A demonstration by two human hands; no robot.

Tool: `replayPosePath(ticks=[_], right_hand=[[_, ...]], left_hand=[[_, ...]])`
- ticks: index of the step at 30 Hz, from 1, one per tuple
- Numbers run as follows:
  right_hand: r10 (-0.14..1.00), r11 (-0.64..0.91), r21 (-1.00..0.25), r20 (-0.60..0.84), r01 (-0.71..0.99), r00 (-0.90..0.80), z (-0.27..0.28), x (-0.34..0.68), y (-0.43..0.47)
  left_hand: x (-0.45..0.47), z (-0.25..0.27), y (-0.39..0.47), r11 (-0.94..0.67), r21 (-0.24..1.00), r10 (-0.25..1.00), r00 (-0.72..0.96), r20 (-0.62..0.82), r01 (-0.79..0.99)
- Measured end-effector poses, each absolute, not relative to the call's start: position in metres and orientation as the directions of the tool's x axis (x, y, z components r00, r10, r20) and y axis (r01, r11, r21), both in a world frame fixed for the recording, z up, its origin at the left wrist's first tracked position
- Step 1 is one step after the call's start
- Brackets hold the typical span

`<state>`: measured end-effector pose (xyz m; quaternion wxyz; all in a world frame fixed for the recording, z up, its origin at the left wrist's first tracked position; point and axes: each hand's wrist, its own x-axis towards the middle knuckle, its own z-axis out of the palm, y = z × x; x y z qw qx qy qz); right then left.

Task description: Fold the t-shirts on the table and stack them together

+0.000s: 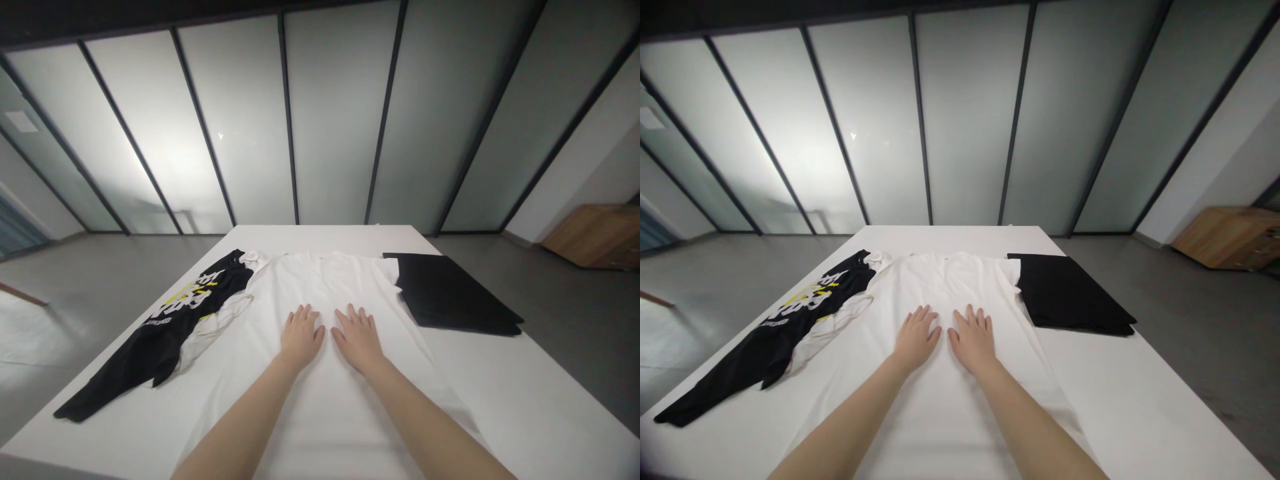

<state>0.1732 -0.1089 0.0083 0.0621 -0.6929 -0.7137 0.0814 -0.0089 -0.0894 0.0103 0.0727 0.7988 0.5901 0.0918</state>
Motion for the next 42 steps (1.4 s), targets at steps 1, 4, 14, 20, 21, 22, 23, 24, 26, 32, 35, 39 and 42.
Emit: replayPosePath(ticks=[1, 4, 14, 20, 21, 22, 23, 24, 26, 32, 35, 39, 42], right_hand=[[0.999, 0.016, -0.201, -0.035, 0.979, -0.023, 0.007, 0.171, -0.116], [0.997, -0.032, -0.205, -0.076, 0.978, 0.017, 0.007, 0.164, -0.134], [0.996, -0.083, -0.192, -0.042, 0.978, 0.076, 0.048, 0.173, -0.09], [0.998, -0.068, -0.182, -0.005, 0.981, 0.068, 0.022, 0.192, -0.05], [0.998, -0.067, -0.182, -0.032, 0.981, 0.062, 0.019, 0.197, -0.045], [0.997, -0.065, -0.185, -0.042, 0.981, 0.058, 0.017, 0.202, -0.041], [0.998, -0.065, -0.188, -0.033, 0.98, 0.059, 0.015, 0.207, -0.038], [0.997, -0.075, -0.193, -0.01, 0.978, 0.074, 0.013, 0.213, -0.035], [0.989, -0.126, -0.225, 0.053, 0.966, 0.141, 0.01, 0.225, -0.031], [0.9, -0.07, -0.553, 0.323, 0.83, 0.292, 0.007, 0.267, -0.025], [0.804, -0.02, -0.732, 0.393, 0.681, 0.446, 0.015, 0.289, -0.021], [0.766, -0.22, -0.811, 0.2, 0.542, 0.611, 0.026, 0.319, -0.018], [0.804, -0.38, -0.746, 0.026, 0.547, 0.594, 0.029, 0.336, -0.018]], left_hand=[[-0.009, 0.008, -0.097, -0.302, 0.224, 0.953, 0.298, 0.054, 0.927], [-0.008, 0.002, -0.117, -0.284, 0.196, 0.959, 0.281, 0.043, 0.938], [0.004, 0.046, -0.093, -0.232, 0.058, 0.964, 0.238, -0.118, 0.971], [-0.02, 0.038, -0.029, -0.103, 0.099, 0.99, 0.093, 0.108, 0.99], [-0.027, 0.031, -0.021, -0.073, 0.118, 0.99, 0.058, 0.131, 0.99], [-0.034, 0.025, -0.015, -0.055, 0.138, 0.988, 0.035, 0.148, 0.989], [-0.04, 0.02, -0.01, -0.041, 0.157, 0.987, 0.016, 0.16, 0.987], [-0.046, 0.017, -0.007, -0.026, 0.174, 0.986, -0.003, 0.167, 0.984], [-0.059, 0.015, -0.003, 0.023, 0.203, 0.982, -0.06, 0.177, 0.979], [-0.112, 0.034, 0.006, 0.295, 0.398, 0.854, -0.427, 0.298, 0.868], [-0.137, 0.041, 0.012, 0.394, 0.457, 0.797, -0.544, 0.263, 0.798], [-0.152, 0.044, 0.015, 0.422, 0.424, 0.836, -0.525, 0.161, 0.802], [-0.152, 0.05, 0.015, 0.397, 0.421, 0.844, -0.505, 0.181, 0.816]])
